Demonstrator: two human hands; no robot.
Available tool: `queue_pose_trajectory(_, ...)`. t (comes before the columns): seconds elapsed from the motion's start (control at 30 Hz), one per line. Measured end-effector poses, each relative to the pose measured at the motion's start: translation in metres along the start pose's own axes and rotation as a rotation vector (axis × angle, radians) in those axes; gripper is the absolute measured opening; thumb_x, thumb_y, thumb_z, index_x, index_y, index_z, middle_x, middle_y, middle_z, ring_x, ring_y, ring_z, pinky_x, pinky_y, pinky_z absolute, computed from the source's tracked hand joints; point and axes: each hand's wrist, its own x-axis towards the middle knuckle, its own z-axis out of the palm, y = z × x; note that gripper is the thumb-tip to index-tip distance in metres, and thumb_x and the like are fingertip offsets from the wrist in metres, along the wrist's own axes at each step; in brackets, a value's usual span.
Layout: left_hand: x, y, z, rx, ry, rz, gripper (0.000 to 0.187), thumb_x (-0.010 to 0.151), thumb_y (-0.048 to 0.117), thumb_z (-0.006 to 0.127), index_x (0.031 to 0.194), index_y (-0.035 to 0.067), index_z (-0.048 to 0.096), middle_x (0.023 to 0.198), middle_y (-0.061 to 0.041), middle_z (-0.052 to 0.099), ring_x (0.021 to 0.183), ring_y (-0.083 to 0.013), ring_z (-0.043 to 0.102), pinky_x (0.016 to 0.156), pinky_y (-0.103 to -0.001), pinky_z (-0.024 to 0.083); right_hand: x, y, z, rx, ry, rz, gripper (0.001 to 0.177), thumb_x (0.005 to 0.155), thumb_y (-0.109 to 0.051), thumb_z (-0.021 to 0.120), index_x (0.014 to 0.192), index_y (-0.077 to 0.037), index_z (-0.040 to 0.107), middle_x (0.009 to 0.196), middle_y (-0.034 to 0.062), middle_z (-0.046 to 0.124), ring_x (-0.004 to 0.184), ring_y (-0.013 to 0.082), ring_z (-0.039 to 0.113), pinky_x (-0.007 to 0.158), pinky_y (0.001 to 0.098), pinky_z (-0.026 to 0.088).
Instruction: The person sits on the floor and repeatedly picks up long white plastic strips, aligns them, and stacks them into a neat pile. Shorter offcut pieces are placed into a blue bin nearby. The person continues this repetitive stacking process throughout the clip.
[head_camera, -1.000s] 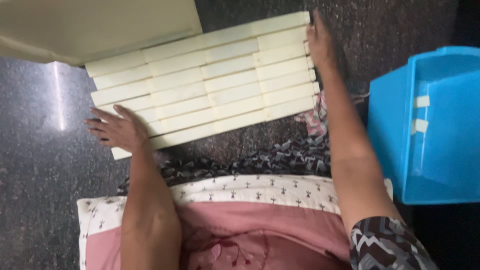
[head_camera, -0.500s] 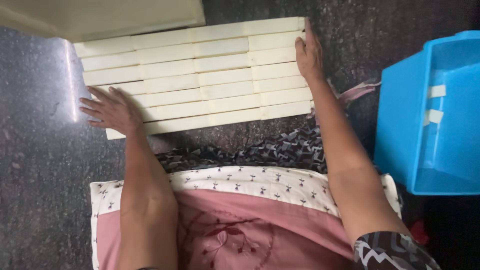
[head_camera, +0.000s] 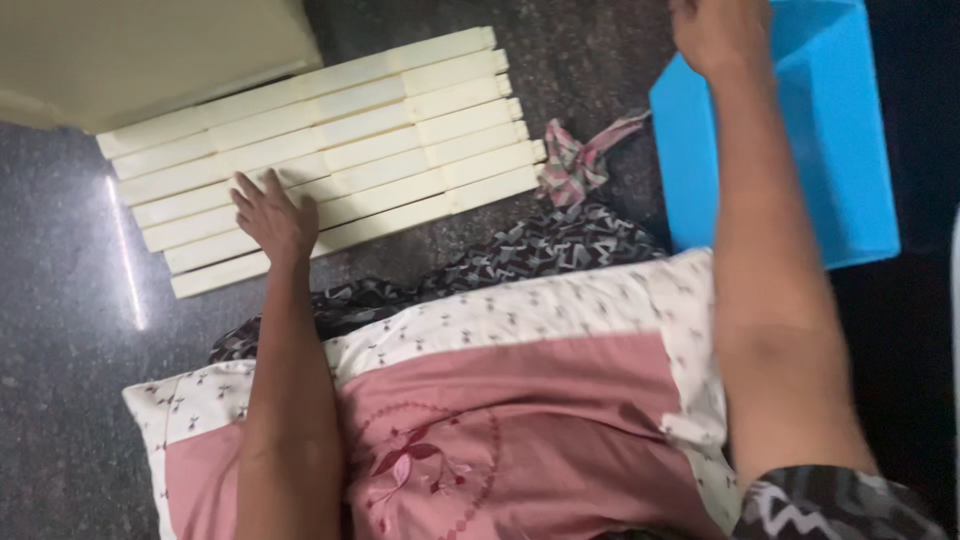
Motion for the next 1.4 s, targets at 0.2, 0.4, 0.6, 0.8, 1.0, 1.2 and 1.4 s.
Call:
queue_pose_trajectory(0.2, -0.029, 0.048, -0.012, 0.048, -0.201, 0.182, 0.086, 0.087, 0.042, 0.074, 0.159, 0.013, 0.036, 0.164, -0.031, 0.022, 0.147, -0.0531, 0.025, 0.11, -0.067, 0.033, -0.128, 0.087, -0.034, -0.121, -0.597, 0.374, 0.045, 0.086, -0.017, 0.072, 0.131, -0.012, 0.072, 0.122, 0.0244, 0.07, 0.113, 0.0428, 0.066, 0.097, 0.0543, 0.052)
queue_pose_trajectory(0.4, -0.065, 0.102, -0.007, 0.173, -0.377, 0.351, 0.09, 0.085, 0.045, 0.071, 0.162, 0.021, 0.03, 0.167, -0.026, 0.017, 0.15, -0.0496, 0.025, 0.111, -0.065, 0.036, -0.206, 0.108, 0.021, 0.03, -0.71, 0.315, 0.065, 0.087, -0.022, 0.066, 0.149, -0.016, 0.047, 0.149, 0.022, 0.047, 0.127, 0.0444, 0.052, 0.101, 0.0541, 0.044)
queue_pose_trajectory(0.6, -0.091, 0.123, 0.009, 0.297, -0.219, 0.608, 0.075, 0.094, 0.037, 0.061, 0.159, 0.016, 0.03, 0.165, -0.025, 0.02, 0.148, -0.0469, 0.028, 0.113, -0.065, 0.034, -0.204, 0.098, 0.04, -0.104, -0.739, 0.251, 0.031, 0.107, -0.02, 0.05, 0.133, -0.012, 0.064, 0.133, 0.0246, 0.064, 0.122, 0.0443, 0.063, 0.1, 0.0546, 0.053)
queue_pose_trajectory(0.8, -0.087, 0.118, 0.017, 0.4, -0.177, 0.687, 0.065, 0.1, 0.019, 0.047, 0.163, 0.013, 0.029, 0.166, -0.026, 0.026, 0.143, -0.0461, 0.037, 0.097, -0.058, 0.047, -0.174, 0.065, -0.055, 0.003, -0.191, 0.385, 0.043, 0.088, -0.017, 0.073, 0.129, -0.008, 0.066, 0.116, 0.0262, 0.065, 0.098, 0.0445, 0.065, 0.081, 0.0546, 0.052)
queue_pose_trajectory(1.0, -0.081, 0.119, 0.024, 0.485, -0.17, 0.695, 0.064, 0.104, 0.019, 0.046, 0.164, 0.011, 0.026, 0.165, -0.028, 0.026, 0.143, -0.0475, 0.04, 0.092, -0.054, 0.052, -0.105, -0.036, -0.079, 0.57, 0.055, 0.073, 0.018, 0.098, -0.029, 0.079, 0.101, -0.012, 0.076, 0.097, 0.0106, 0.076, 0.088, 0.0319, 0.074, 0.078, 0.045, 0.058)
queue_pose_trajectory(1.2, -0.086, 0.115, 0.025, 0.497, -0.177, 0.672, 0.068, 0.098, 0.018, 0.048, 0.162, 0.009, 0.024, 0.164, -0.027, 0.024, 0.143, -0.0461, 0.038, 0.096, -0.053, 0.05, -0.032, -0.159, 0.036, 0.08, -0.896, -0.197, 0.022, 0.081, -0.028, 0.076, 0.099, -0.017, 0.084, 0.105, 0.0183, 0.077, 0.096, 0.0346, 0.075, 0.088, 0.0453, 0.059)
queue_pose_trajectory(1.4, -0.095, 0.105, 0.016, 0.498, -0.02, 0.767, 0.067, 0.095, 0.017, 0.054, 0.158, 0.005, 0.034, 0.155, -0.025, 0.039, 0.134, -0.0416, 0.047, 0.094, -0.049, 0.051, -0.095, -0.131, 0.136, 0.096, -1.01, -0.015, 0.042, 0.076, -0.017, 0.079, 0.118, -0.011, 0.073, 0.119, 0.019, 0.072, 0.107, 0.0345, 0.072, 0.093, 0.0435, 0.057)
